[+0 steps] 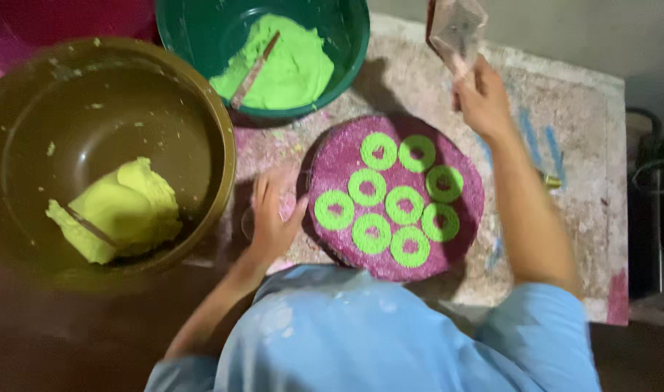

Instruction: The person scoops green dough-like material from a large bowl into a handheld wooden press tool, squeezes the tool to extrude a ring shape, and places each green ring onto a round pink board. They repeat this cycle, occasionally scraping excess material off the tool, filling the board with green rings.

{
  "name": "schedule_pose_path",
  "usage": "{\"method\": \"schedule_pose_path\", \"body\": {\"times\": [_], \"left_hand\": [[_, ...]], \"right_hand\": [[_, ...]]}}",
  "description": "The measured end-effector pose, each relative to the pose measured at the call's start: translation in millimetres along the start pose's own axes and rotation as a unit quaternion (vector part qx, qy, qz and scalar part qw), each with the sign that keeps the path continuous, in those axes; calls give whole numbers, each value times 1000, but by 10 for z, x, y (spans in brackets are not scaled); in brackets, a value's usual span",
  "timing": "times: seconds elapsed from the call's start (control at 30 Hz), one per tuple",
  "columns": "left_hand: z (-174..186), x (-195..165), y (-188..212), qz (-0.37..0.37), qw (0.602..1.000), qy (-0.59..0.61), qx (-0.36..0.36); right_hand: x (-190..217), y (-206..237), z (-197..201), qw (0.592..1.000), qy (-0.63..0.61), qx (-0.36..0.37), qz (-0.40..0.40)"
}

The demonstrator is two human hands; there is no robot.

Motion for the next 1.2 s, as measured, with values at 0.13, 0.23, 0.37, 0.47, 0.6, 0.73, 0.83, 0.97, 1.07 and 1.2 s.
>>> {"method": "schedule_pose_path", "body": {"times": [0.13, 0.23, 0.37, 0.47, 0.6, 0.73, 0.83, 0.97, 1.07, 1.2], "left_hand": [[-541, 258, -633, 108, 826, 548, -80], [-877, 266, -804, 161, 662, 725, -104], [-1061, 267, -765, 157, 576, 787, -154], [-1127, 551, -559, 238, 572, 746, -244], [-1056, 699, -543, 214, 547, 769, -252], [-938, 814, -493, 192, 590, 744, -248], [-983, 869, -408, 211, 591, 733, -263], [-1055, 914, -389, 235, 571, 727, -300], [-883, 818, -555, 183, 634, 693, -290], [-814, 632, -713, 198, 664, 676, -251]], "right_hand": [[-128, 1092, -317, 970, 120, 206, -46], [-391, 1764, -788, 912, 46, 379, -152], [-766, 2025, -977, 869, 114, 397, -273], [-859, 1965, -976, 884, 201, 328, -266], [-755, 1887, -1099, 915, 275, 230, -184], [-575, 1952, -1331, 938, 246, 223, -96], [-620, 1965, -1329, 931, 239, 247, -122], [-778, 1871, -1269, 916, 280, 238, -162], [-698, 1793, -1362, 940, 258, 213, -72], [-940, 1857, -1342, 924, 159, 306, -168]]}}
Point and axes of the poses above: each hand's wrist, its own y-axis away from the middle knuckle, its own z-axis out of the back of the hand, x = y × z, the point moved 10 cm from there along -y, towards the middle knuckle, and after that the axes turned 13 degrees about -z, right-handed, at the moved point
